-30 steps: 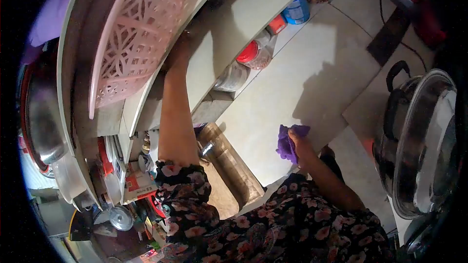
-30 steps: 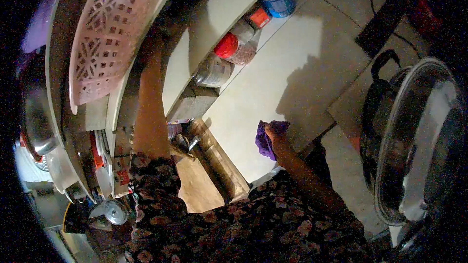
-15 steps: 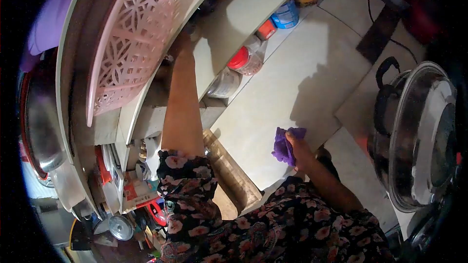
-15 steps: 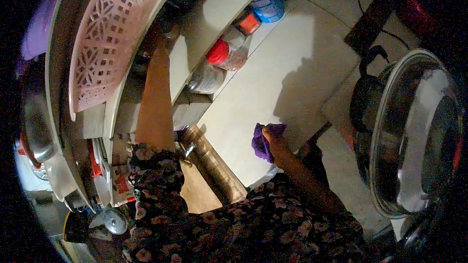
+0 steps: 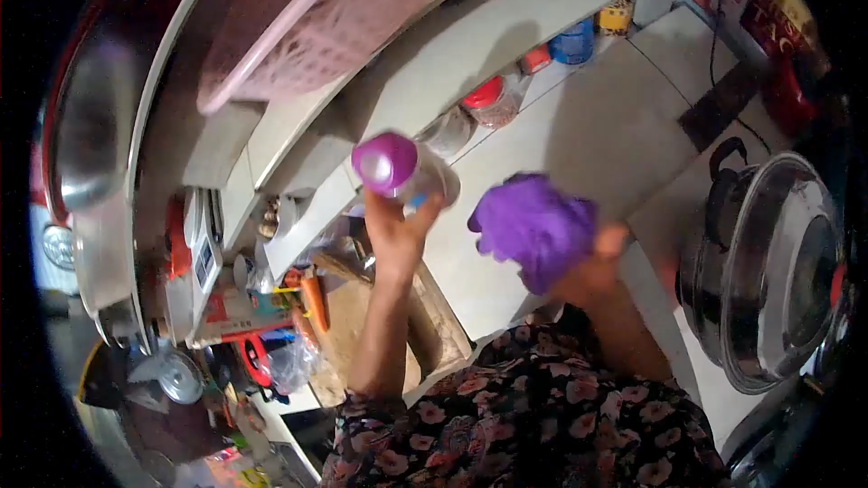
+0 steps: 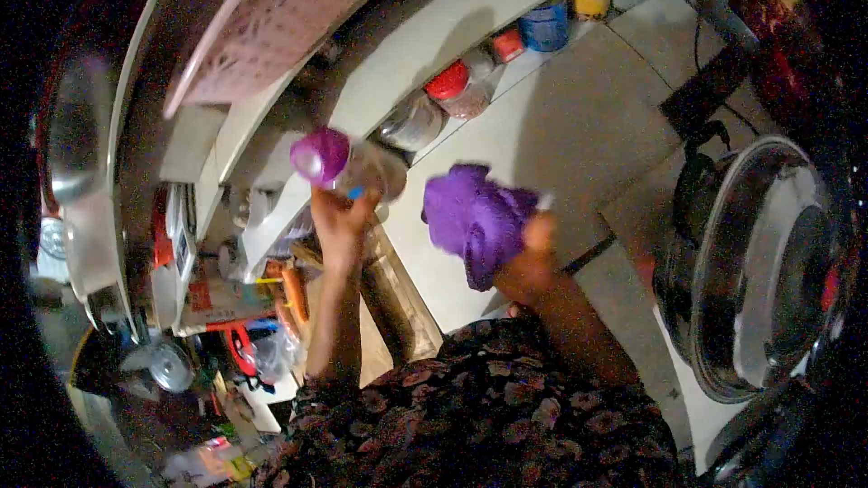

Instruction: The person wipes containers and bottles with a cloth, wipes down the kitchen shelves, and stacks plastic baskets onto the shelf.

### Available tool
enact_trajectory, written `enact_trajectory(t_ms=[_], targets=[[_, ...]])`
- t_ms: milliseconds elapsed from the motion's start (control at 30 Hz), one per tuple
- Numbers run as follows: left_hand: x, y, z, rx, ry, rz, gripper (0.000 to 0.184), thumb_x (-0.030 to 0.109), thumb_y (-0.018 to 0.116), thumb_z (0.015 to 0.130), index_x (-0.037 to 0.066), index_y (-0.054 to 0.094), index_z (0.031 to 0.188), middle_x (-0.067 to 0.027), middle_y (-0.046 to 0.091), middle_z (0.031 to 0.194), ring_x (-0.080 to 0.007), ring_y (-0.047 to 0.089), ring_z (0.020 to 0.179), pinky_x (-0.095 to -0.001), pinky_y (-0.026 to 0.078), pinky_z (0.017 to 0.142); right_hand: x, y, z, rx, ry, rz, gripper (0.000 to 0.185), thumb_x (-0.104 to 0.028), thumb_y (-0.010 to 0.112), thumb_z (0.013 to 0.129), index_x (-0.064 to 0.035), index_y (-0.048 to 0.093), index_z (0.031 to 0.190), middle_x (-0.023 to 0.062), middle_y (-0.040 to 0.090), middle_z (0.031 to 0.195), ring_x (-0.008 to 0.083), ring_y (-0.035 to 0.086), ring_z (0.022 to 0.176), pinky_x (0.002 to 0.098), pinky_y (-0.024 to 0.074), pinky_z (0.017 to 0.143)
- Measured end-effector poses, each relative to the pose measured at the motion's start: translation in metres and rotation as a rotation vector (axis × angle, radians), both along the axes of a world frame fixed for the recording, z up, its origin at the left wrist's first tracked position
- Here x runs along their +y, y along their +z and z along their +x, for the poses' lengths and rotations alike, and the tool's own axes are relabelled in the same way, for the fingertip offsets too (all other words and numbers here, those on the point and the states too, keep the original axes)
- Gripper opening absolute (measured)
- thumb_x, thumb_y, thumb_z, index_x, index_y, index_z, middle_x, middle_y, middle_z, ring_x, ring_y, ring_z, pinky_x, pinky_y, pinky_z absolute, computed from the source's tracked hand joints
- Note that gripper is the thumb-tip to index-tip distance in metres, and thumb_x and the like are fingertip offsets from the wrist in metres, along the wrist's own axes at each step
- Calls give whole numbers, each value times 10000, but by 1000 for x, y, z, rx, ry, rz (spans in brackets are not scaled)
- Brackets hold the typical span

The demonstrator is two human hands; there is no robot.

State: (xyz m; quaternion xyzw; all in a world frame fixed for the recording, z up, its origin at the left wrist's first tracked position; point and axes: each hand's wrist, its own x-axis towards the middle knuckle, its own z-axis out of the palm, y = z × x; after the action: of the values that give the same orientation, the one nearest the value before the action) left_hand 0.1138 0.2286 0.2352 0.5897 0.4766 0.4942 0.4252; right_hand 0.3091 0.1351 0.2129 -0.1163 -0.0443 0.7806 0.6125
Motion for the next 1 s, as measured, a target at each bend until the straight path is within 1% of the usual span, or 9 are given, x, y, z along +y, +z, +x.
enact_trajectory(t_ms=[100,300,567,600,633,667,800,933,1000], targets=[[-60,2,-17,-144,98,-123,682,6,722,654,18,349,1225,-98,472,1163,-201,468,1073,-350,359,942,0,45,-1,150,-47,231,429,-364,464,856,-51,485,1148,88,573,996,194,536,904,320,421,806],[-95,-29,-35,-106,94,-107,688,29,732,642,24,355,1217,-91,480,1140,-191,476,1059,-342,376,921,23,17,-33,918,212,-99,373,-309,477,838,-59,507,1113,83,579,948,178,538,885,305,422,797],[-116,-52,-48,419,241,-41,691,157,725,597,3,354,1160,-185,488,1053,-320,559,883,-371,470,744,16,13,-66,1463,428,-414,305,-237,494,815,-71,536,1067,78,586,884,156,542,860,286,424,786],[-121,-48,-45,574,266,-17,717,181,730,572,13,358,1160,-190,476,1049,-361,540,880,-403,464,738,16,13,-70,1005,167,-469,255,-139,504,754,-84,547,1000,56,582,860,138,540,862,263,420,768],[-125,-43,-41,557,268,-22,717,181,730,572,13,358,1160,-190,476,1049,-361,540,880,-403,464,738,11,5,-80,1619,284,-671,208,-123,515,749,-104,551,953,29,583,847,126,538,848,265,417,738],[-129,-39,-38,708,273,48,721,183,730,563,9,359,1157,-184,472,1045,-352,535,882,-404,463,731,10,1,-87,1602,281,-676,208,-123,515,749,-104,551,953,29,583,847,126,538,848,265,417,738],[-136,-46,-43,843,214,121,722,203,732,542,-24,373,1126,-193,462,1050,-371,518,894,-419,450,762,27,-13,-111,3099,663,-1874,232,-129,576,691,-36,561,903,83,568,879,231,551,784,337,426,648],[-141,-40,-55,799,85,19,659,229,703,568,-13,409,1107,-174,523,945,-352,539,879,-388,458,746,43,-19,-102,3522,123,-2245,216,-120,593,635,-41,570,836,107,547,817,299,536,816,360,423,684],[-142,-31,-63,615,-62,-192,590,215,689,613,13,433,1104,-171,557,969,-326,561,901,-360,469,735,50,-17,-101,2970,195,-2930,143,-113,590,672,-36,574,791,106,548,806,272,539,827,367,413,719]])
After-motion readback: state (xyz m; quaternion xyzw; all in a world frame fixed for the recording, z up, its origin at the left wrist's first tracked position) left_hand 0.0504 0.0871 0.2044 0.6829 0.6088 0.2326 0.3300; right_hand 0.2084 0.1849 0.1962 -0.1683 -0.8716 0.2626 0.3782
